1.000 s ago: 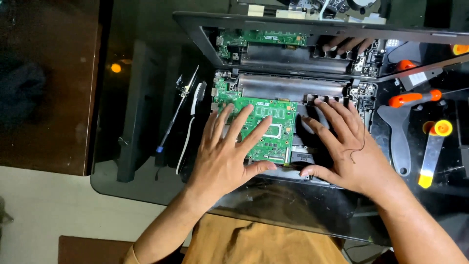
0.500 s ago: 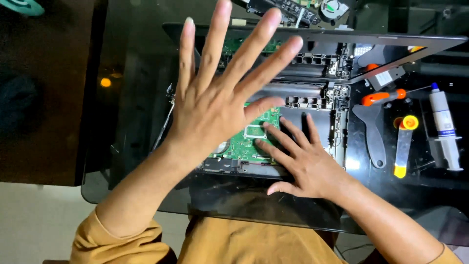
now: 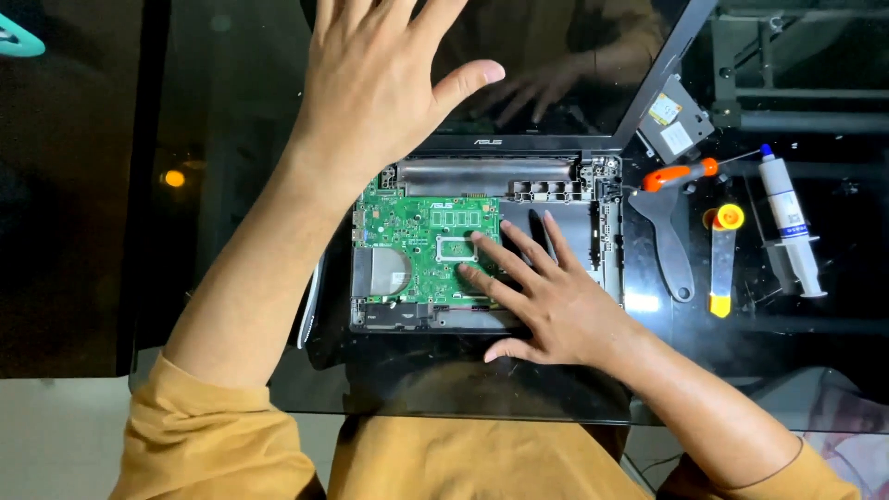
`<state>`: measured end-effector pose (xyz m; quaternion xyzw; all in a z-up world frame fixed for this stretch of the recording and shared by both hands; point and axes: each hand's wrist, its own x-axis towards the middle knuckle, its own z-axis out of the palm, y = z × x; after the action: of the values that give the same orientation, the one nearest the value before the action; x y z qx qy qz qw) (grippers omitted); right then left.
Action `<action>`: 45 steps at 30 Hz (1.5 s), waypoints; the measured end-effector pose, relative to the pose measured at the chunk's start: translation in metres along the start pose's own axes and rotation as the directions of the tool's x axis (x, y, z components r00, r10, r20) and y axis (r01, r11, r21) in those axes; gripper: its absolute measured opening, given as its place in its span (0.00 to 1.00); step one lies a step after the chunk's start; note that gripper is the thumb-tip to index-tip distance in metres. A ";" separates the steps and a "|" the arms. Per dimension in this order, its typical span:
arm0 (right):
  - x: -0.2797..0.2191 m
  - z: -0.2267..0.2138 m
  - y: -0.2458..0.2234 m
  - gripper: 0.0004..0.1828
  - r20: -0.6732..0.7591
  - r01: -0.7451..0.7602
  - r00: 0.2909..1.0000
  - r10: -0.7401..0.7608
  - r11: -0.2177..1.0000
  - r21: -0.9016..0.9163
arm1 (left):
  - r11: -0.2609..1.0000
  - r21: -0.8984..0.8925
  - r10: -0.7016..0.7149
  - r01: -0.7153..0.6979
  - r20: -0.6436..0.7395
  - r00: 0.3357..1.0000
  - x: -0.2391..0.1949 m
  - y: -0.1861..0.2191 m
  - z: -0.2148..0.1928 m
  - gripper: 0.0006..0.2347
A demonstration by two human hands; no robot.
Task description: The person places a green laptop motherboard into the chassis, aligns it with mounting points, and secures it using a screwdriver. The person handles the motherboard and uses a screwdriver to fasten screws.
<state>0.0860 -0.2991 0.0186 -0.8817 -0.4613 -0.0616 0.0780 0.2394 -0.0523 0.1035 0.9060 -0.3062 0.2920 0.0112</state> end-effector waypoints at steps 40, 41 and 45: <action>0.014 -0.003 0.007 0.53 -0.092 -0.124 0.987 0.131 0.989 0.085 | 0.816 -0.485 -0.340 0.315 0.038 0.940 -0.152 0.055 -0.026 0.19; 0.012 -0.003 0.007 0.53 -0.095 -0.110 0.988 0.118 0.990 0.089 | 0.818 -0.475 -0.349 0.323 0.037 0.936 -0.154 0.053 -0.026 0.19; 0.013 -0.003 0.007 0.51 -0.052 -0.139 0.988 0.147 0.980 0.141 | 0.811 -0.398 -0.482 0.428 -0.041 0.875 -0.158 0.048 -0.025 0.09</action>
<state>0.0991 -0.2933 0.0230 -0.9028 -0.3972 -0.0511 0.1569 0.0981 0.0006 0.0322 0.9107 -0.1286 0.2793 0.2759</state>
